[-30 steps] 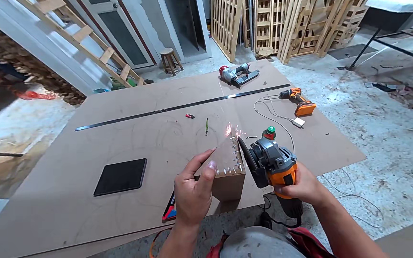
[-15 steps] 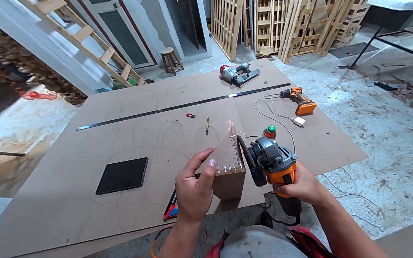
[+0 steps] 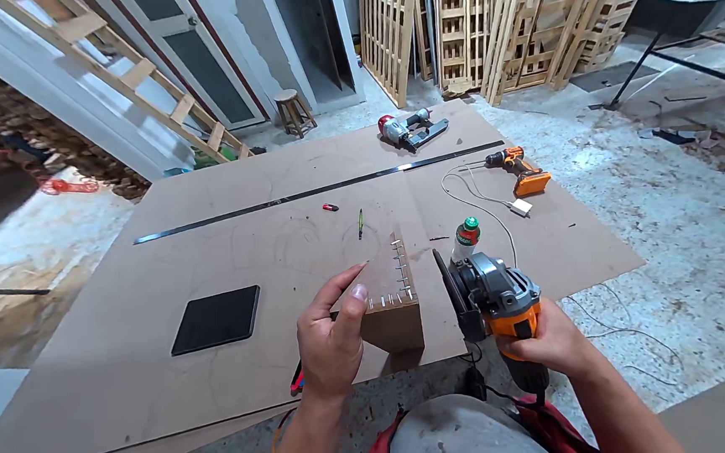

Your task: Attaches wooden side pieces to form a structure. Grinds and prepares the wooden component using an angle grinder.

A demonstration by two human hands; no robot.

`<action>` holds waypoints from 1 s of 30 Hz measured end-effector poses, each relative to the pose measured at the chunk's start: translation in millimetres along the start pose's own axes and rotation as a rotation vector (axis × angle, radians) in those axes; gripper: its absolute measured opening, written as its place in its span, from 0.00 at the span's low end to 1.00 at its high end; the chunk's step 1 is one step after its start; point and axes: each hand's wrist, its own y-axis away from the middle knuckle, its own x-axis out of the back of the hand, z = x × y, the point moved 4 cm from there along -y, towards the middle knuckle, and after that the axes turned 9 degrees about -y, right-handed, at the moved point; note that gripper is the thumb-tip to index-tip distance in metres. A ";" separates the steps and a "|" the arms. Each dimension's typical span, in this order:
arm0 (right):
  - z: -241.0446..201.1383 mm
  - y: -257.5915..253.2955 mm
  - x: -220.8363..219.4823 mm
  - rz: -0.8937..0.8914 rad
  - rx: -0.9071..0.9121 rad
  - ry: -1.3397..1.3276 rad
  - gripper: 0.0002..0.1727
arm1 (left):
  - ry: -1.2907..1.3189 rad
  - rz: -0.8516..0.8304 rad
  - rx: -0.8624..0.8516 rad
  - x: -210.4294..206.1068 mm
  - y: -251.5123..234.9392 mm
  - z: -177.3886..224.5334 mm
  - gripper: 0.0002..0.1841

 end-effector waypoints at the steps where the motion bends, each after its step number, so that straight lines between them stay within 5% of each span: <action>1: 0.6 2.6 1.7 0.018 0.003 0.003 0.34 | 0.009 0.005 0.009 -0.5 0.5 0.3 0.21; 9: 0.3 29.2 27.1 0.218 0.034 0.004 0.32 | 0.067 0.119 0.129 -9.2 23.6 17.1 0.25; 13: -4.2 43.6 38.0 0.289 0.057 0.026 0.33 | 0.208 -0.158 0.071 -10.6 35.1 1.7 0.51; 15: -6.8 50.2 41.1 0.325 0.061 0.060 0.32 | 0.115 -0.260 0.029 -8.2 40.7 -19.0 0.44; 18: -10.2 61.4 43.6 0.359 0.070 0.082 0.31 | -0.131 -0.235 -0.267 -11.7 49.2 -40.9 0.11; 24: -15.4 81.0 43.0 0.424 0.067 0.126 0.31 | -0.372 0.271 -0.383 -35.6 70.7 -44.4 0.19; 30: -21.6 94.4 40.5 0.457 0.082 0.157 0.31 | -0.509 -0.055 -0.414 -48.6 82.6 -35.5 0.22</action>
